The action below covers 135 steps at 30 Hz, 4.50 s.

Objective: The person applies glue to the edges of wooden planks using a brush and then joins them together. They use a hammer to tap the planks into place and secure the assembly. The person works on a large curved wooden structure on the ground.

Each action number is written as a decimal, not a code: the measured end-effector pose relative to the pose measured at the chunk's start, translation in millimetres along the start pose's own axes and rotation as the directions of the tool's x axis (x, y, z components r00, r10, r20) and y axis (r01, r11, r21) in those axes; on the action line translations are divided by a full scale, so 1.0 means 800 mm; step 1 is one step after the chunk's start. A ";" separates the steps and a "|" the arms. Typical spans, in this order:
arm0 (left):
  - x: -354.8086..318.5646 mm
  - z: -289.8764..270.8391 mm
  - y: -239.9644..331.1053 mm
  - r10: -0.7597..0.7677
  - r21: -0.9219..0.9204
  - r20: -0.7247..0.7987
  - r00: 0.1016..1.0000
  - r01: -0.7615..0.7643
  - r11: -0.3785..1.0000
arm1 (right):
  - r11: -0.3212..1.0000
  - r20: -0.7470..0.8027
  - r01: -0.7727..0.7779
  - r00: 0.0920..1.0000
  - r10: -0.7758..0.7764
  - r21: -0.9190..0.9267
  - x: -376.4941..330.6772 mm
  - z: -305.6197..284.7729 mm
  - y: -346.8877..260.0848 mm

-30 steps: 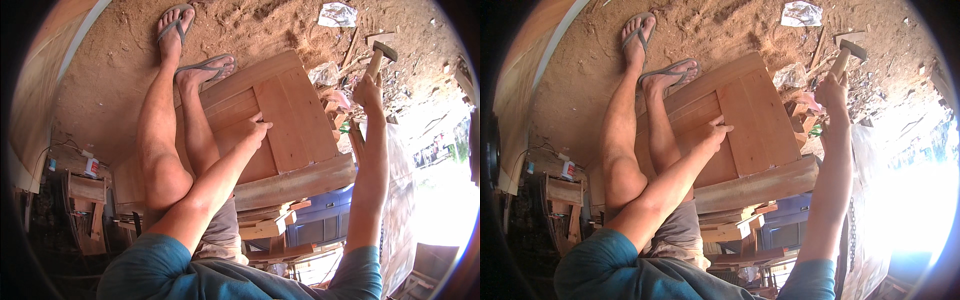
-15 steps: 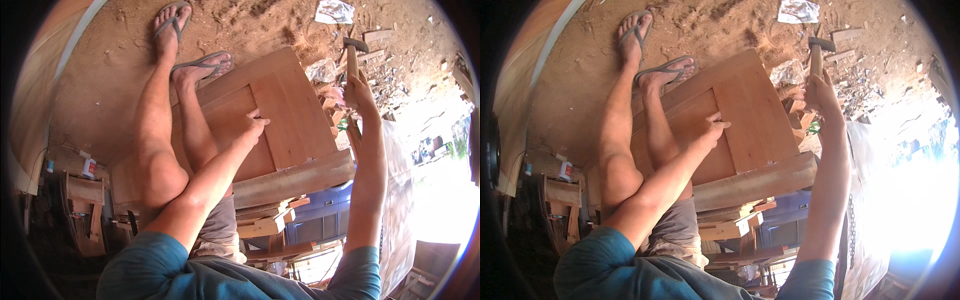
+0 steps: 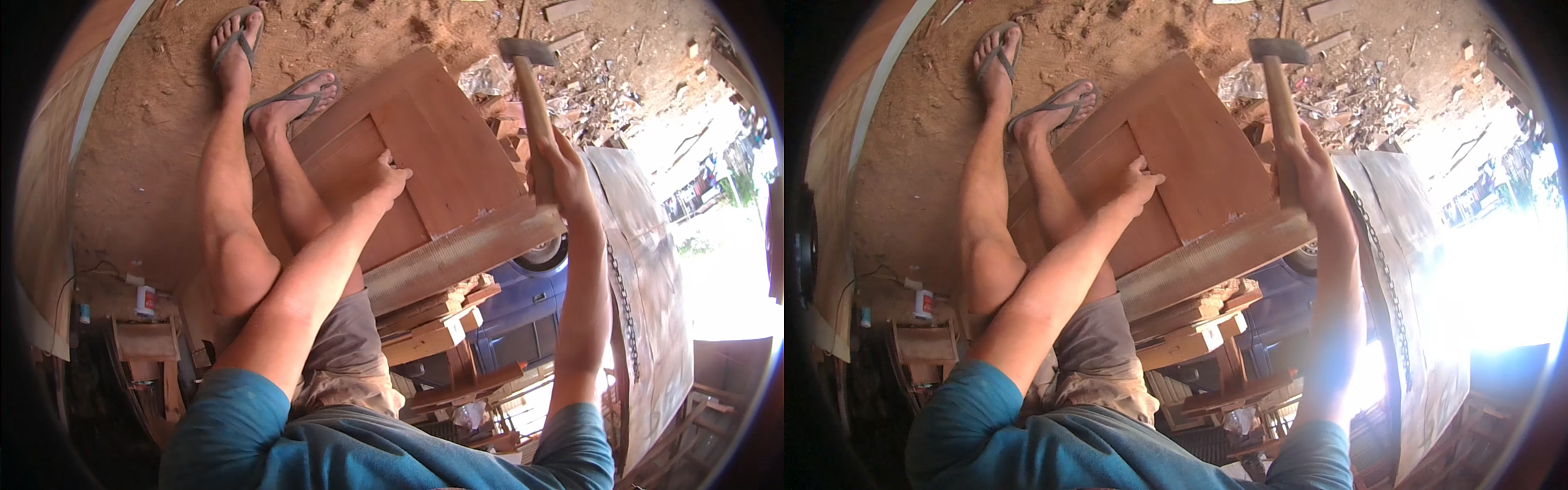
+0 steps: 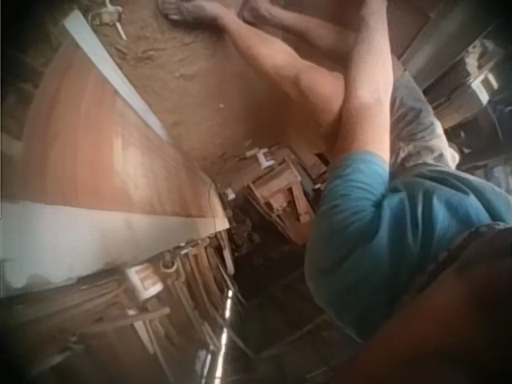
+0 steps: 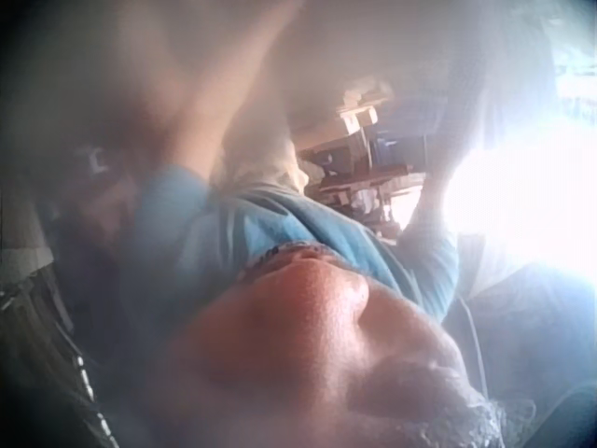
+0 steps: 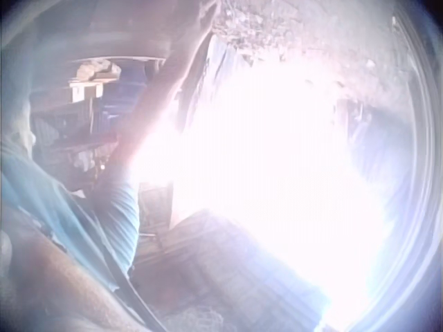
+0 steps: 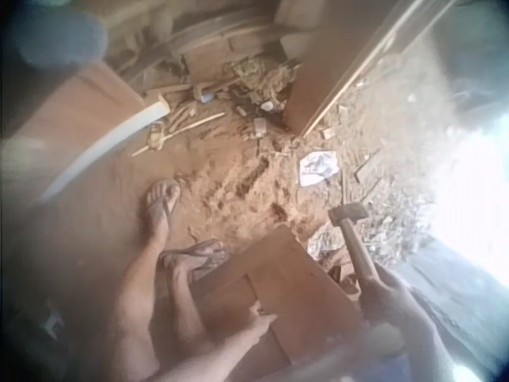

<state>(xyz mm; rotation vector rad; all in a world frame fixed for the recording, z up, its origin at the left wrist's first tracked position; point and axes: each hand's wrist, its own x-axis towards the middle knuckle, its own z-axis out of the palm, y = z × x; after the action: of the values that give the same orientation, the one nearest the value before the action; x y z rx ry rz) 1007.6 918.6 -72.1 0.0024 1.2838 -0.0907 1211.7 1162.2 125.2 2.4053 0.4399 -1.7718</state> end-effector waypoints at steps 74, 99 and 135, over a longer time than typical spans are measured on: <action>-0.267 0.138 -0.024 0.501 0.871 0.389 0.773 -0.486 0.074 | 0.754 0.316 0.135 0.943 0.101 -0.643 -0.061 -0.059 0.013; -0.263 0.120 -0.015 0.486 0.830 0.448 0.750 -0.551 0.085 | 0.825 0.060 -0.387 0.892 0.448 -0.411 -0.053 -0.041 0.012; -0.270 0.050 -0.020 0.428 0.656 0.507 0.748 -0.657 0.372 | 0.909 -0.340 -0.116 0.940 -0.030 -0.401 -0.012 -0.086 -0.022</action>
<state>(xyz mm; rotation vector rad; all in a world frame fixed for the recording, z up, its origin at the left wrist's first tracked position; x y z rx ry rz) 984.4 914.7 146.8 1.2164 0.8081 -0.0882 1266.4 1196.1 156.7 2.3718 0.7127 -1.0932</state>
